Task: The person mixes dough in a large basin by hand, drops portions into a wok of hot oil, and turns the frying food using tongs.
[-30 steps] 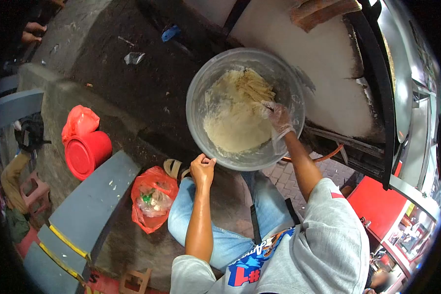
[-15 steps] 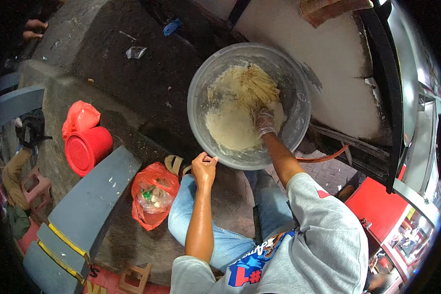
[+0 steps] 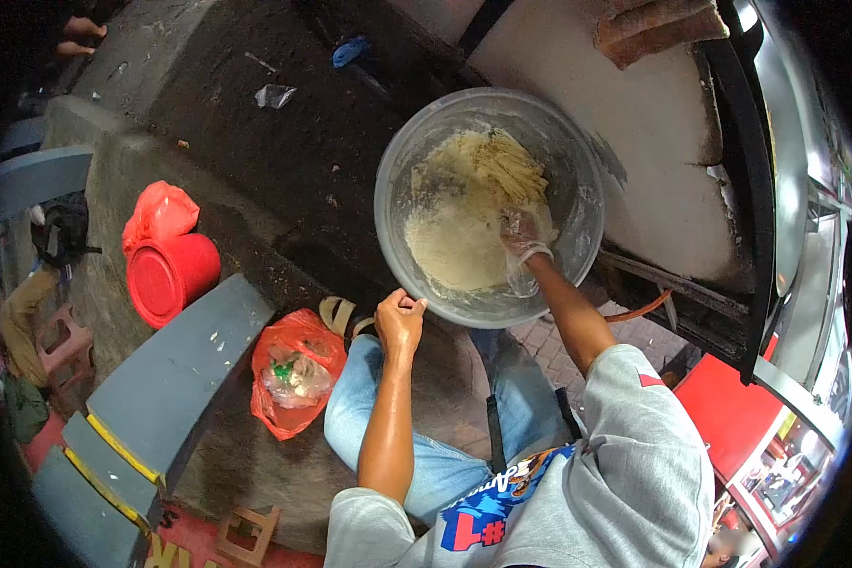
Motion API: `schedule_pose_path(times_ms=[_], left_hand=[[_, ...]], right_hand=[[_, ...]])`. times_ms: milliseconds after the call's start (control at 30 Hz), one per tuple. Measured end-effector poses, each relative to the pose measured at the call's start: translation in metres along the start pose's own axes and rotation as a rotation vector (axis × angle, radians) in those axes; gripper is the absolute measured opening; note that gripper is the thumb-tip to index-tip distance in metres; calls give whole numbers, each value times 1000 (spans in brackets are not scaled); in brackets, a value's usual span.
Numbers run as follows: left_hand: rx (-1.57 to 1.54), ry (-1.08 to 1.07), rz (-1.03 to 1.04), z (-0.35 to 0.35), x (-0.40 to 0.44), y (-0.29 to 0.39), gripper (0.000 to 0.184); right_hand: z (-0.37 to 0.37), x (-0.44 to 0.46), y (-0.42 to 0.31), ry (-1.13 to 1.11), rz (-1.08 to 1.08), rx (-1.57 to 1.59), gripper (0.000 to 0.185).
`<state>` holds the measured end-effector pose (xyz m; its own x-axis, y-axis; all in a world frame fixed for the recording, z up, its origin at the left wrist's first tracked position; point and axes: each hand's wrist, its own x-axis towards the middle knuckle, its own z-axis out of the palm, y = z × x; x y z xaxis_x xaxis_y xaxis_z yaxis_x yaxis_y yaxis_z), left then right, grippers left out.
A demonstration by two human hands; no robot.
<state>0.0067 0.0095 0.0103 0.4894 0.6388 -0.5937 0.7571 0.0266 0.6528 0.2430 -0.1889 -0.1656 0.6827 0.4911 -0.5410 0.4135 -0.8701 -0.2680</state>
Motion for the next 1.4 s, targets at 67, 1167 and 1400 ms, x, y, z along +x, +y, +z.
schedule_pose_path(times_ms=[67,1167,1400], left_hand=[[6,4,21,0,0,-2,27],[45,60,76,8,3,-17,18],[95,59,96,7,0,-15,23]], right_hand=[[-10,5,-12,75,-32,-113,35],[112,41,-19,-286,-416,-626,29],[30,-11,-31,-262,247,-501,35]])
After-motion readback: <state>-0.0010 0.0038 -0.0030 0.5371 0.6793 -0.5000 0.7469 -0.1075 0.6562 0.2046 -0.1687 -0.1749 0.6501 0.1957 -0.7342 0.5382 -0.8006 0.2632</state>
